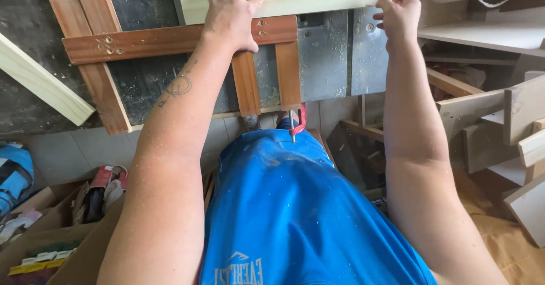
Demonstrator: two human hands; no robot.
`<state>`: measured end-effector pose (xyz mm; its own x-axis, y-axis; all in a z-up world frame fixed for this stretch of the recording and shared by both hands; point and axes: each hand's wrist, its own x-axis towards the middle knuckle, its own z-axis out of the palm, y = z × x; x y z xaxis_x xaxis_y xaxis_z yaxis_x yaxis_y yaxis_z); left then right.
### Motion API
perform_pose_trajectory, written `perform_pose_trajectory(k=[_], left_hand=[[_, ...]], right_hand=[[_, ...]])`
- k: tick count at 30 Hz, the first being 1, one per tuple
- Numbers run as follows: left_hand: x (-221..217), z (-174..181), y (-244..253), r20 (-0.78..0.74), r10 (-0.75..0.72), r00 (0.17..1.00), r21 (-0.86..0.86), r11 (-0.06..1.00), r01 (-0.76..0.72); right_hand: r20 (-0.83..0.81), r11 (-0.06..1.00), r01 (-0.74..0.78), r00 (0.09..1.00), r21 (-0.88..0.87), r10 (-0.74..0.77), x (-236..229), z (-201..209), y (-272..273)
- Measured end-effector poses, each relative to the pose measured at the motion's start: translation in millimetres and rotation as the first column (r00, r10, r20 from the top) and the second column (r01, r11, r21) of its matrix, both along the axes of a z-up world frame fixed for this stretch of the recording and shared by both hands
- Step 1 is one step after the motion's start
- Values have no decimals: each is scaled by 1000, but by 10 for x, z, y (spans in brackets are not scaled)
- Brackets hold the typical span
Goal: Measuring and marking wooden boards for processing in a workshop
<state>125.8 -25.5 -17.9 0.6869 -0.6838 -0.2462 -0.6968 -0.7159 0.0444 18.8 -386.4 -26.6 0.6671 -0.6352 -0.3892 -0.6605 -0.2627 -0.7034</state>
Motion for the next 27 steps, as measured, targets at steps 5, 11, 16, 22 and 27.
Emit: perform_pose_trajectory(k=[5,11,16,22,27], left_hand=[[80,-16,-6,33,-2,999,-33,999,3],[137,-18,-26,24,0,1000,-49,999,1],[178,-16,-35,18,4,1000,-43,999,-3],[259,-107,-40,55,-3,998,-48,999,6],[319,-173,-39,96,-14,995,-34,999,18]], right_hand=[[-125,981,63,991,186,-40,301,134,83],[-164,984,-15,985,176,44,391,-1,-116],[-172,985,-26,983,172,56,435,70,-83],[-165,986,-7,986,164,35,510,46,-84],[-154,984,6,988,176,21,567,54,-78]])
